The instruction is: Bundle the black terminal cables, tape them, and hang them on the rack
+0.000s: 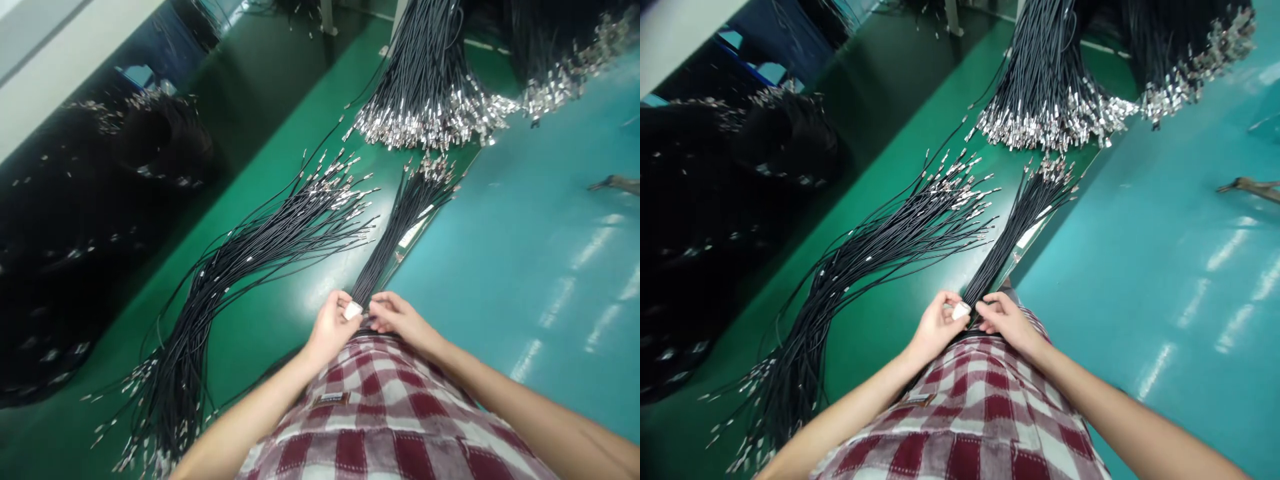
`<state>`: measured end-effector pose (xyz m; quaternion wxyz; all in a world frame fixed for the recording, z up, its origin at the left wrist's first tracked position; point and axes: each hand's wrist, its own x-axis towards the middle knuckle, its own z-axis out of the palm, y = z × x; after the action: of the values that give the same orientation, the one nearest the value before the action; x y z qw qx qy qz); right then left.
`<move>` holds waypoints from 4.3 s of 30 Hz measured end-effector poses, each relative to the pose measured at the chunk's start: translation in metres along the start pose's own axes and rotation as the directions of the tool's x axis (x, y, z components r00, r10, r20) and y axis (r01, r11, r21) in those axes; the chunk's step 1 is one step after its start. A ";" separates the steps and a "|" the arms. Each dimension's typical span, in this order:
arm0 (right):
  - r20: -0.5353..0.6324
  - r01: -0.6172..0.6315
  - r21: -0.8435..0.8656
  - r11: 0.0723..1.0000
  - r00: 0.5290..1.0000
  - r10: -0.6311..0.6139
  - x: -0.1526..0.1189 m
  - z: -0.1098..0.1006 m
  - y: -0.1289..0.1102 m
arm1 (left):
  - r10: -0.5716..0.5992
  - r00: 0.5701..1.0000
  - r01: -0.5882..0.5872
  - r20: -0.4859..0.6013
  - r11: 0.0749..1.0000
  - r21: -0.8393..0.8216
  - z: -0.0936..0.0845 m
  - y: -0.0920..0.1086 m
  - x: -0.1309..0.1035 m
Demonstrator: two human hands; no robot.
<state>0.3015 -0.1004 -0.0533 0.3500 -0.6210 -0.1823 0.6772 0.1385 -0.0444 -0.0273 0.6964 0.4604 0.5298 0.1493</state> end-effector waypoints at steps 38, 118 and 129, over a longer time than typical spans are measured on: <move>0.008 0.246 -0.628 0.739 0.951 -0.310 0.020 0.006 0.006 | 0.046 0.958 0.012 -0.284 0.980 0.199 -0.015 -0.056 0.055; 0.264 -0.071 0.545 0.835 0.960 -0.090 0.016 0.086 -0.111 | 0.877 0.477 -0.582 -0.058 0.365 0.726 -0.047 0.050 -0.016; 0.267 0.118 0.323 0.939 0.941 -0.210 0.002 0.091 -0.142 | 0.588 0.623 -0.656 -0.516 0.752 0.065 -0.037 0.059 -0.033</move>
<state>0.2487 0.0155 0.0572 0.4653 -0.4337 -0.1790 0.7506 0.1096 -0.0180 0.0395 0.4649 0.5126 0.4897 0.5304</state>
